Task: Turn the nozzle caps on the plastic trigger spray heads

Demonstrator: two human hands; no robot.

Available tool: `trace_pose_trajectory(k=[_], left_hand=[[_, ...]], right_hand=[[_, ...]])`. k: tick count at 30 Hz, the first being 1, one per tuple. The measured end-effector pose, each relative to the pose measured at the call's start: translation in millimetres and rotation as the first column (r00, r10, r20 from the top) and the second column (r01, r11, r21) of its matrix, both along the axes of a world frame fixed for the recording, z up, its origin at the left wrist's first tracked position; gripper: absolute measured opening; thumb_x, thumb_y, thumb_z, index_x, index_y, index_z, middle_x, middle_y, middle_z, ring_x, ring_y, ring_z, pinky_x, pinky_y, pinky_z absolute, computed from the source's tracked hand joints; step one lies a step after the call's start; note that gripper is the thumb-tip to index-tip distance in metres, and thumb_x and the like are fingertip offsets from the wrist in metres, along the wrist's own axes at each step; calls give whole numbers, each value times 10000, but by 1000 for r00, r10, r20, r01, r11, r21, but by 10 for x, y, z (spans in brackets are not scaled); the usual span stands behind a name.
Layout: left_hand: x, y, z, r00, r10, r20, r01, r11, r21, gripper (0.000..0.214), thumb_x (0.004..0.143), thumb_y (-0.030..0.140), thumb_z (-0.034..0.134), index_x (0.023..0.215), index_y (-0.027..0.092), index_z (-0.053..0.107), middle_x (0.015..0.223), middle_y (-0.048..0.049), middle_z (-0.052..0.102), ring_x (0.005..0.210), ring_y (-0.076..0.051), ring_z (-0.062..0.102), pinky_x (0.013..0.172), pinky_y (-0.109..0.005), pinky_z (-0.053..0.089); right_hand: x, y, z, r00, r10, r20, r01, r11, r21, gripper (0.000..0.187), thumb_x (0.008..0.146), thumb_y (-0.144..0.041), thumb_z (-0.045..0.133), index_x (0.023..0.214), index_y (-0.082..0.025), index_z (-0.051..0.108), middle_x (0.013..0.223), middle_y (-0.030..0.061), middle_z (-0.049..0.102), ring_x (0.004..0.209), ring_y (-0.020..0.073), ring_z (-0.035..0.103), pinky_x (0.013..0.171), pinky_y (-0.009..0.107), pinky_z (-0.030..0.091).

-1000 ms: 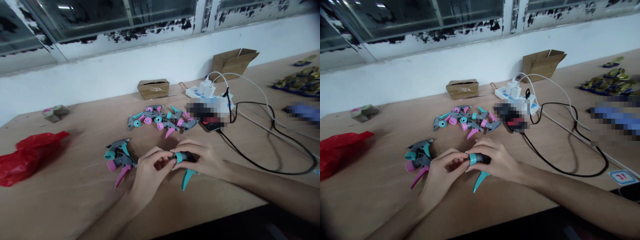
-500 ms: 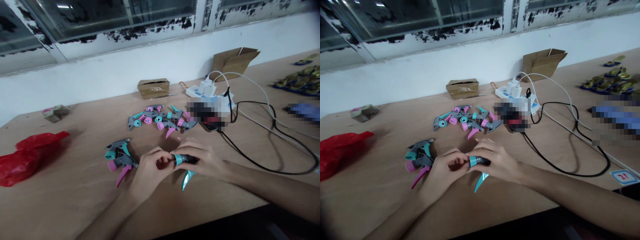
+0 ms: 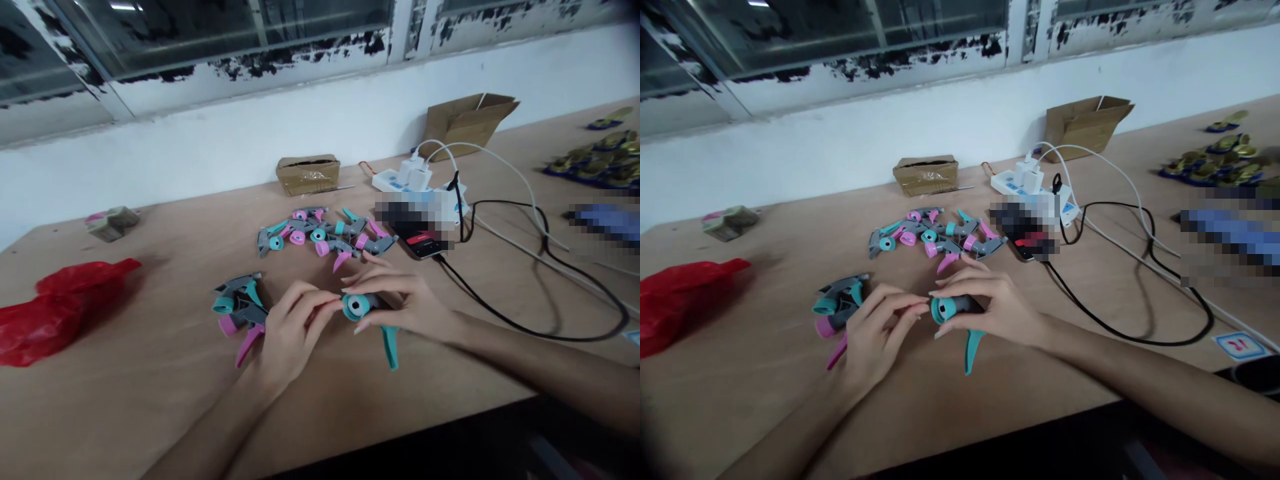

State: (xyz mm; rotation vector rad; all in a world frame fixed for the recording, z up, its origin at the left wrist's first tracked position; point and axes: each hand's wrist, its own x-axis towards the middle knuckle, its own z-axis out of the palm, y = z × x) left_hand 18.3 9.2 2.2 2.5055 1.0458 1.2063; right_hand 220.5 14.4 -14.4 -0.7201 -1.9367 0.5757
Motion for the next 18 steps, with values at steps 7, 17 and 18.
trace_pose_trajectory(k=[7, 17, 18], left_hand=[[7, -25, 46, 996, -40, 79, 48, 993, -105, 145, 757, 129, 597, 892, 179, 584, 841, -11, 496, 630, -75, 527, 525, -194, 476], [34, -113, -5, 992, -120, 27, 123, 972, -198, 225, 741, 171, 557, 963, 193, 585, 881, -32, 406, 687, -108, 481, 521, -218, 466], [35, -109, -10, 990, -141, 12, 140, 964, -225, 259, 746, 168, 557, 1002, 199, 577, 903, -37, 405, 700, -108, 487, 520, -213, 467]], right_hand=[[51, 8, 11, 995, -48, 93, 40, 996, 81, 410, 644, -345, 740, 1032, -275, 626, 999, 24, 681, 1001, 189, 605, 1094, 496, 176], [58, -26, -13, 966, -157, 206, 116, 973, 198, 341, 691, -390, 698, 1012, -296, 629, 946, -9, 684, 947, 178, 616, 1075, 501, 173], [64, -22, -15, 964, -170, 204, 130, 973, 193, 336, 693, -391, 696, 1007, -290, 630, 944, -5, 682, 931, 175, 619, 1065, 493, 190]])
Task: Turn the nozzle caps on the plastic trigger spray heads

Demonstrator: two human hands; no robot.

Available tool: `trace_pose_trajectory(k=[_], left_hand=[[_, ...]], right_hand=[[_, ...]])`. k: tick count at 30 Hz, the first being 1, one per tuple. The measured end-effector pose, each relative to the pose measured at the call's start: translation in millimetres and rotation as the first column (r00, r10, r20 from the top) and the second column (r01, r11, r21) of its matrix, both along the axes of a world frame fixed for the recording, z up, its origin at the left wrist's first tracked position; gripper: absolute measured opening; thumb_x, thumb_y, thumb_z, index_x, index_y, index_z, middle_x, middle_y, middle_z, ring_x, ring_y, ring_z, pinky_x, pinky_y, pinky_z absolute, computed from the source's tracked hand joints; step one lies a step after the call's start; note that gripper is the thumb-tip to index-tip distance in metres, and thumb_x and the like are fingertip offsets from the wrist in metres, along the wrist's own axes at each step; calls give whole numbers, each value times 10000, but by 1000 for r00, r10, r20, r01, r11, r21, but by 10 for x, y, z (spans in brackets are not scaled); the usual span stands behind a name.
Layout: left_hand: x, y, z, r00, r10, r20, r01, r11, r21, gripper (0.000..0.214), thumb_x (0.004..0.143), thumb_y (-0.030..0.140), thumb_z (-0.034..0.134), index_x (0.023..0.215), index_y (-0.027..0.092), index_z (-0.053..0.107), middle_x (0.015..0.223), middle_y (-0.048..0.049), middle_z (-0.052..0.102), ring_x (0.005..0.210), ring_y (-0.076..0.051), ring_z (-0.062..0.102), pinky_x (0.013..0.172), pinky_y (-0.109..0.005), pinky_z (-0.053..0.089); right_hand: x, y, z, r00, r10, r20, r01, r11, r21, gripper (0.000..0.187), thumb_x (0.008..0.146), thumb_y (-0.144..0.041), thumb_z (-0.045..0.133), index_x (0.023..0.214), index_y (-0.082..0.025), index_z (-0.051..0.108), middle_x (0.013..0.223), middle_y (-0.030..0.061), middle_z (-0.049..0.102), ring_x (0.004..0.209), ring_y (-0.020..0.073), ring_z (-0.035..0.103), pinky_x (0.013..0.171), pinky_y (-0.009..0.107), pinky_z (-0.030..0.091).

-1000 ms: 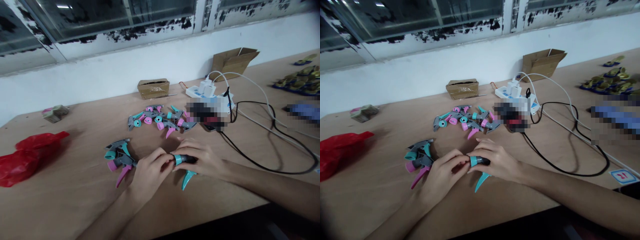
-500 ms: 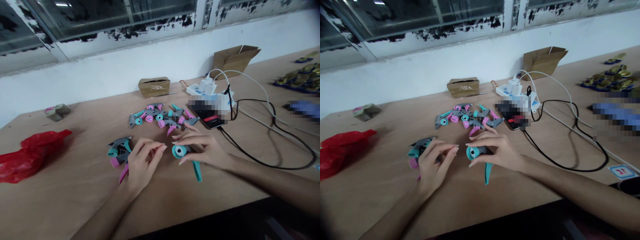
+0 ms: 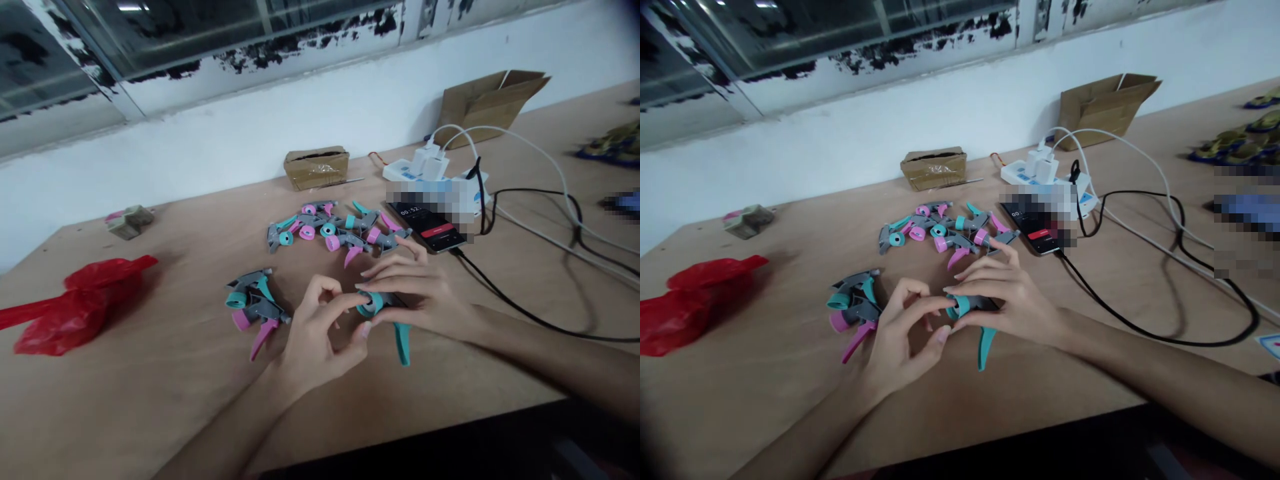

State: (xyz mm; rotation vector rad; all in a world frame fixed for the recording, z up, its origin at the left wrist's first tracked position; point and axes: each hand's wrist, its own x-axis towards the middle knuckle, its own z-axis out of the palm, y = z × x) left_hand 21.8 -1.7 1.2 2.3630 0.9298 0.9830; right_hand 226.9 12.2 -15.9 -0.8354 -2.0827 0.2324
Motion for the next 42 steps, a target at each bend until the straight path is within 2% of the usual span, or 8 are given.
trace_pose_trajectory(k=[6, 12, 18, 21, 28, 32, 35, 42], left_hand=[[27, 4, -50, 998, -7, -58, -1, 991, -136, 312, 804, 237, 561, 1114, 218, 525, 921, -33, 454, 680, -94, 516, 559, -213, 482], [8, -100, -26, 980, 87, 177, -99, 993, 59, 27, 830, 179, 502, 804, 178, 495, 661, 29, 432, 510, -70, 425, 470, -196, 387], [84, -312, -69, 977, -206, -57, 213, 917, 337, 336, 851, 231, 419, 520, 179, 392, 481, 27, 420, 438, -86, 373, 397, -239, 287], [147, -384, -145, 965, -239, -110, 263, 882, 390, 348, 841, 286, 438, 512, 172, 450, 480, 22, 459, 438, -85, 402, 391, -230, 307], [142, -297, -200, 967, -190, -172, 222, 957, 186, 328, 812, 305, 504, 522, 163, 447, 505, 41, 478, 437, -68, 410, 409, -214, 304], [142, -279, -223, 963, -202, -178, 225, 966, 124, 296, 805, 307, 527, 553, 159, 474, 522, 54, 501, 450, -60, 428, 440, -200, 329], [149, -280, -230, 953, -214, -214, 240, 965, 105, 283, 813, 300, 523, 569, 161, 485, 542, 56, 522, 463, -59, 456, 474, -193, 358], [157, -254, -215, 938, -188, -291, 217, 974, 68, 240, 800, 284, 540, 592, 167, 505, 550, 53, 541, 474, -66, 498, 465, -195, 385]], right_hand=[[0, 79, -30, 998, -61, 17, 62, 998, -10, 334, 701, -408, 685, 1005, -283, 624, 900, -6, 688, 860, 169, 625, 1012, 472, 248], [-126, 132, 33, 984, -172, 35, 174, 984, -34, 312, 733, -404, 657, 1016, -277, 617, 899, -1, 690, 873, 176, 617, 978, 461, 266], [-522, 335, 230, 990, -122, 68, 124, 992, -27, 313, 726, -457, 643, 949, -238, 641, 855, -3, 689, 870, 162, 611, 980, 413, 243], [-895, 544, 303, 995, -42, 90, 49, 995, -83, 363, 732, -498, 615, 965, -220, 637, 886, -3, 689, 873, 148, 609, 957, 384, 244], [-1571, 771, 199, 957, 54, 285, -50, 999, -20, 472, 794, -585, 465, 891, -166, 662, 895, 55, 682, 941, 200, 568, 953, 400, 199], [-1488, 792, 218, 957, 13, 290, -19, 1000, 18, 466, 857, -547, 376, 918, -181, 658, 967, 41, 665, 979, 179, 552, 985, 395, 165], [-1353, 908, 248, 929, -136, 343, 124, 991, 57, 375, 882, -483, 394, 962, -214, 643, 1031, 37, 648, 1009, 180, 534, 1001, 409, 157], [-1332, 1208, 72, 853, -352, 385, 332, 936, 119, 480, 749, -463, 610, 1078, -113, 610, 1325, 221, 410, 1206, 351, 354, 997, 526, 144]])
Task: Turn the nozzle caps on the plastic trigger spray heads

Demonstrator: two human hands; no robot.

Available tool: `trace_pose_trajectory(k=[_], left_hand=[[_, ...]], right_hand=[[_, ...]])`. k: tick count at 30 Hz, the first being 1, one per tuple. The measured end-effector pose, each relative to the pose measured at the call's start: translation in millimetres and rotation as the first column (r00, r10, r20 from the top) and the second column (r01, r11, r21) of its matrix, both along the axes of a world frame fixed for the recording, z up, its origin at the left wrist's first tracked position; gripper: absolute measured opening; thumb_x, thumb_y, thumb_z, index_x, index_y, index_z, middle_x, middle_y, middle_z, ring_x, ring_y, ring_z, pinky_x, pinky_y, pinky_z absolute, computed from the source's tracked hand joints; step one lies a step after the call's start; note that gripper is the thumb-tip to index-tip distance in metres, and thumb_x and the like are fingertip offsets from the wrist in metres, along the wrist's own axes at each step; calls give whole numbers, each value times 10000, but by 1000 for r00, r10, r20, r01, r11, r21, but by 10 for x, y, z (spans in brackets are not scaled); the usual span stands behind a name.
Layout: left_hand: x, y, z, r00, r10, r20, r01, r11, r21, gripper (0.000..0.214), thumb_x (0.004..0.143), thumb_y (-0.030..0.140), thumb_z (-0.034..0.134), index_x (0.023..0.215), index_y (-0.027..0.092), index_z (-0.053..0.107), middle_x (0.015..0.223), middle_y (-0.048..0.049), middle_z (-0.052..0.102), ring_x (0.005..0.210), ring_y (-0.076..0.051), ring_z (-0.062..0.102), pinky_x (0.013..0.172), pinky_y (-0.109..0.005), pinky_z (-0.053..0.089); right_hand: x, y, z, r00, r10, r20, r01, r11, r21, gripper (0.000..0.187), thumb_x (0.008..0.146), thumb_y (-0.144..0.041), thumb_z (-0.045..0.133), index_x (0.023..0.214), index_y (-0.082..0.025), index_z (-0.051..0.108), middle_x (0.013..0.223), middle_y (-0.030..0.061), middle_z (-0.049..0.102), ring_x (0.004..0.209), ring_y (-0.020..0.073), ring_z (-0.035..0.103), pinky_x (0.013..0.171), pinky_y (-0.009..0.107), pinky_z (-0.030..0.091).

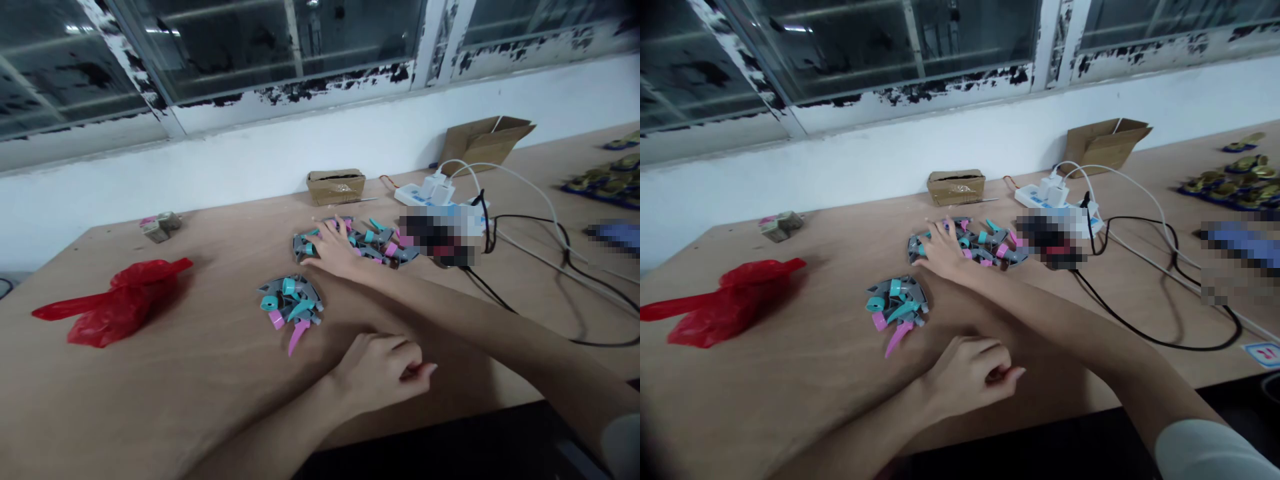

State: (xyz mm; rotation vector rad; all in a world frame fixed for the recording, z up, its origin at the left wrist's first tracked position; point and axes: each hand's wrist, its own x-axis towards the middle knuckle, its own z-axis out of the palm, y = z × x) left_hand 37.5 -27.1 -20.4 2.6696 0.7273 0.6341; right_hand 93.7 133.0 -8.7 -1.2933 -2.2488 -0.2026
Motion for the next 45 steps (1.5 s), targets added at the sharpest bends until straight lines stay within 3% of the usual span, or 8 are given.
trace_pose_trajectory(k=[5, 10, 18, 23, 26, 32, 37, 45], left_hand=[[5, 4, 8, 1000, 6, 1, -6, 1000, -2, 220, 793, 267, 541, 600, 168, 508, 543, 53, 536, 474, -68, 493, 458, -197, 371], [1, -6, 2, 998, 41, 53, -42, 999, 17, 223, 775, 247, 556, 579, 169, 486, 537, 57, 541, 465, -69, 480, 459, -203, 355], [0, -9, -10, 995, 32, 93, -36, 999, 41, 214, 801, 224, 522, 597, 166, 493, 554, 42, 553, 477, -78, 487, 475, -203, 382], [17, -24, 6, 991, -37, 126, 26, 996, 89, 224, 815, 210, 512, 598, 165, 481, 542, 45, 519, 465, -70, 451, 462, -197, 362], [16, -22, 39, 980, -35, 198, 12, 994, 113, 255, 823, 202, 511, 578, 165, 451, 526, 50, 477, 453, -61, 413, 450, -192, 342], [-59, 41, 93, 891, 87, 446, -118, 992, 44, 265, 828, 189, 518, 582, 171, 420, 512, 54, 417, 437, -56, 367, 435, -189, 309], [-115, 186, 62, 800, 378, 466, -302, 925, -231, 265, 869, 279, 476, 626, 174, 462, 527, 38, 472, 485, -82, 464, 494, -201, 379], [-138, 323, 27, 765, 488, 421, -373, 868, -328, 219, 891, 338, 428, 743, 182, 475, 577, 34, 509, 526, -94, 520, 520, -203, 434]], right_hand=[[-73, 67, -72, 998, -59, -31, 59, 998, 0, 308, 761, -373, 620, 966, -147, 655, 1294, 193, 451, 1178, 336, 393, 999, 544, 132], [22, -144, 108, 997, -10, -83, 11, 1000, 19, 288, 805, -433, 551, 1006, -243, 632, 1153, 80, 591, 1086, 246, 492, 1020, 515, 98], [911, -896, 194, 959, -23, -282, 10, 999, -45, 338, 756, -428, 607, 1042, -250, 581, 1008, 18, 669, 989, 230, 582, 1014, 497, 145], [1461, -1107, 497, 907, -135, -398, 60, 979, -197, 358, 701, -460, 648, 969, -223, 627, 964, 28, 678, 883, 223, 614, 918, 440, 342], [1506, -1170, 578, 935, -73, -347, -25, 962, -271, 339, 713, -438, 632, 982, -232, 642, 979, 25, 675, 904, 214, 607, 862, 395, 392], [1151, -1286, 294, 990, 144, -11, -141, 951, -276, 261, 716, -293, 612, 971, -247, 650, 1026, 26, 659, 1034, 231, 555, 997, 504, 202], [983, -1343, 87, 987, 159, 31, -153, 980, -129, 241, 721, -280, 572, 935, -183, 628, 942, 59, 660, 1020, 232, 550, 1053, 535, 74], [1019, -1396, -129, 959, 278, -47, -281, 956, -79, 307, 784, -191, 486, 1089, -200, 523, 991, 38, 657, 957, 188, 600, 1077, 512, 147]])
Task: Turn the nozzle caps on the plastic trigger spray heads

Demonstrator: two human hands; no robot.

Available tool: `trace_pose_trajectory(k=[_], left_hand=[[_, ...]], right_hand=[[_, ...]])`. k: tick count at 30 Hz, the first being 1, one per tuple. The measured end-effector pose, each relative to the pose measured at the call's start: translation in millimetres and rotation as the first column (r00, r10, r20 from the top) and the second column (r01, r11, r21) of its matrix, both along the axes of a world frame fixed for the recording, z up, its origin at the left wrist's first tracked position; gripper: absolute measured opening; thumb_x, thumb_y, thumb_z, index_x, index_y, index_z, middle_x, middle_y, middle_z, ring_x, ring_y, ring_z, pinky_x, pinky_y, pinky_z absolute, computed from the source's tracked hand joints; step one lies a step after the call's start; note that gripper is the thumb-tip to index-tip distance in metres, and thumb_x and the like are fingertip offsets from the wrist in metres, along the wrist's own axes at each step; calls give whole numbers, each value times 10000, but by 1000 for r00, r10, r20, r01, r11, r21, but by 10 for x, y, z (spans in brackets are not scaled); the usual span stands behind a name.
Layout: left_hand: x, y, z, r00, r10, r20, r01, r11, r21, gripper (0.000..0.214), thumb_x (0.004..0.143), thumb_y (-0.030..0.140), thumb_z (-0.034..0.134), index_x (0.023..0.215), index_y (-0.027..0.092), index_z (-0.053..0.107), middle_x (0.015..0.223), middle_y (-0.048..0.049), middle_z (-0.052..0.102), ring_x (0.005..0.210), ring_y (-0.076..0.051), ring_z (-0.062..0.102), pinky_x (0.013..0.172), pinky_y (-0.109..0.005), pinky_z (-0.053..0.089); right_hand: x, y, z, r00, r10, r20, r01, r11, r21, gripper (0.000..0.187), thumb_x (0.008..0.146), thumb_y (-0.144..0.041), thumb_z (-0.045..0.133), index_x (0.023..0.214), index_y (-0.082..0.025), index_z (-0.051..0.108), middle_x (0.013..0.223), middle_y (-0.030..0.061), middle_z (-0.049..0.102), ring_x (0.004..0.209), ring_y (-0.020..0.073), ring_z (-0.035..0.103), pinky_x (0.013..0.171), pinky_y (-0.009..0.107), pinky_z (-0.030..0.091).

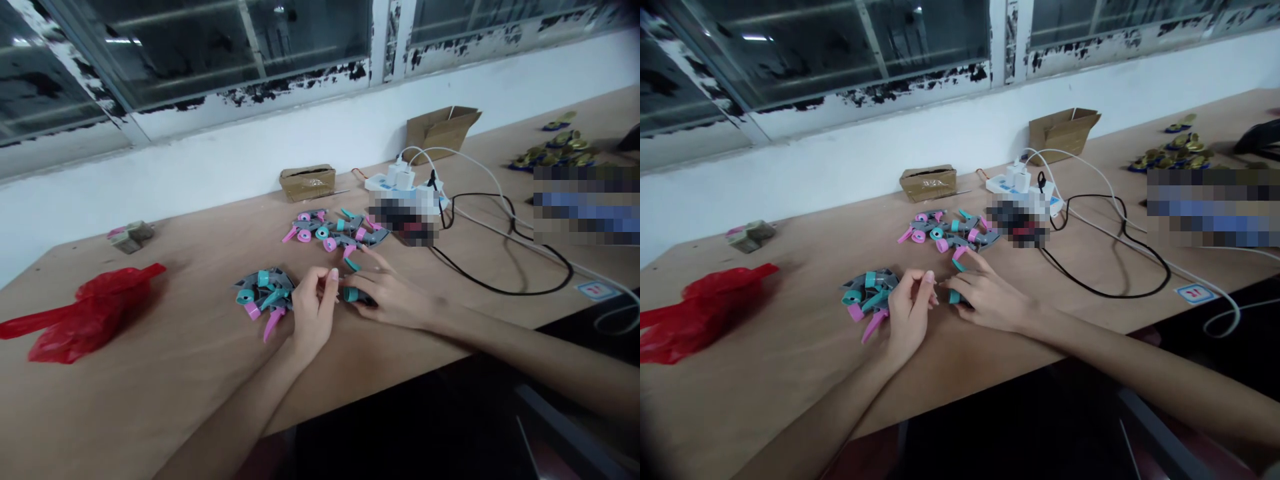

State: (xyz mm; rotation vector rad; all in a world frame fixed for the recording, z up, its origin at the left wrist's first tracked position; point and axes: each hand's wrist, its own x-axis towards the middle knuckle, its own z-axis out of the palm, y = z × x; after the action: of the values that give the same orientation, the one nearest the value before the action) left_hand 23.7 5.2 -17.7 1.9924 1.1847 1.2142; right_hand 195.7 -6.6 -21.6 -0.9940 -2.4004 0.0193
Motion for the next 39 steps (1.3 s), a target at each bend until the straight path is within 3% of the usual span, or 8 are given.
trace_pose_trajectory(k=[4, 11, 16, 21, 23, 27, 32, 39], left_hand=[[13, 37, -4, 1000, 12, -6, -13, 996, -84, 160, 873, 344, 459, 850, 186, 479, 686, 13, 547, 587, -101, 541, 525, -204, 438], [37, 80, -3, 997, -70, -20, 66, 983, -173, 112, 889, 277, 414, 941, 191, 464, 898, -34, 541, 761, -127, 556, 595, -223, 471], [32, 124, -8, 993, -119, 9, 117, 960, -256, 105, 835, 231, 499, 920, 191, 452, 851, -6, 515, 726, -114, 540, 583, -216, 477], [-62, 232, -15, 969, -243, 30, 237, 895, -378, 163, 797, 256, 569, 905, 190, 467, 803, 6, 542, 695, -112, 556, 553, -206, 476], [-83, 258, -9, 967, -255, -22, 229, 898, -375, 159, 792, 274, 577, 895, 185, 495, 820, -8, 575, 704, -124, 574, 558, -216, 481], [-55, 238, 19, 968, -196, -159, 152, 955, -255, 129, 765, 220, 597, 884, 187, 560, 851, -22, 614, 727, -143, 594, 582, -236, 484], [2, 154, 64, 949, -171, -264, 137, 980, -143, 132, 747, 194, 614, 876, 209, 591, 823, 4, 600, 718, -129, 580, 623, -232, 474], [19, 127, 90, 949, -231, -216, 172, 951, -258, 86, 763, 233, 604, 824, 189, 561, 774, 10, 608, 676, -126, 576, 608, -237, 464]], right_hand=[[96, 1, 10, 991, 14, -133, -15, 1000, -5, 303, 802, -190, 501, 1102, -232, 503, 1029, 18, 651, 1015, 166, 579, 1077, 482, 147], [125, 167, 75, 979, 6, -202, -19, 998, -62, 347, 802, -239, 544, 1144, -235, 487, 1048, 18, 639, 1041, 169, 554, 1042, 440, 191], [111, 285, 71, 975, 15, -220, -33, 997, -75, 319, 811, -237, 527, 1127, -242, 486, 1074, 20, 638, 1036, 178, 561, 1049, 447, 184], [111, 309, -18, 975, 36, -219, -59, 993, -101, 313, 834, -233, 525, 1145, -254, 492, 1077, 14, 646, 1032, 165, 572, 1062, 467, 189], [95, 275, -56, 970, 10, -242, -39, 992, -117, 335, 826, -201, 531, 1154, -257, 491, 1066, 11, 649, 1037, 167, 574, 1049, 467, 252], [64, 190, -106, 924, -118, -363, 48, 979, -197, 365, 804, -197, 563, 1157, -252, 487, 1135, 32, 614, 1084, 183, 559, 918, 390, 467], [100, 128, -108, 924, -86, -372, 30, 988, -153, 288, 792, -200, 594, 1069, -253, 532, 1056, 2, 654, 1125, 201, 541, 965, 418, 455], [107, 63, -88, 939, -61, -338, 21, 992, -121, 266, 783, -121, 555, 1012, -256, 567, 1020, -1, 669, 1121, 205, 545, 936, 403, 486]])
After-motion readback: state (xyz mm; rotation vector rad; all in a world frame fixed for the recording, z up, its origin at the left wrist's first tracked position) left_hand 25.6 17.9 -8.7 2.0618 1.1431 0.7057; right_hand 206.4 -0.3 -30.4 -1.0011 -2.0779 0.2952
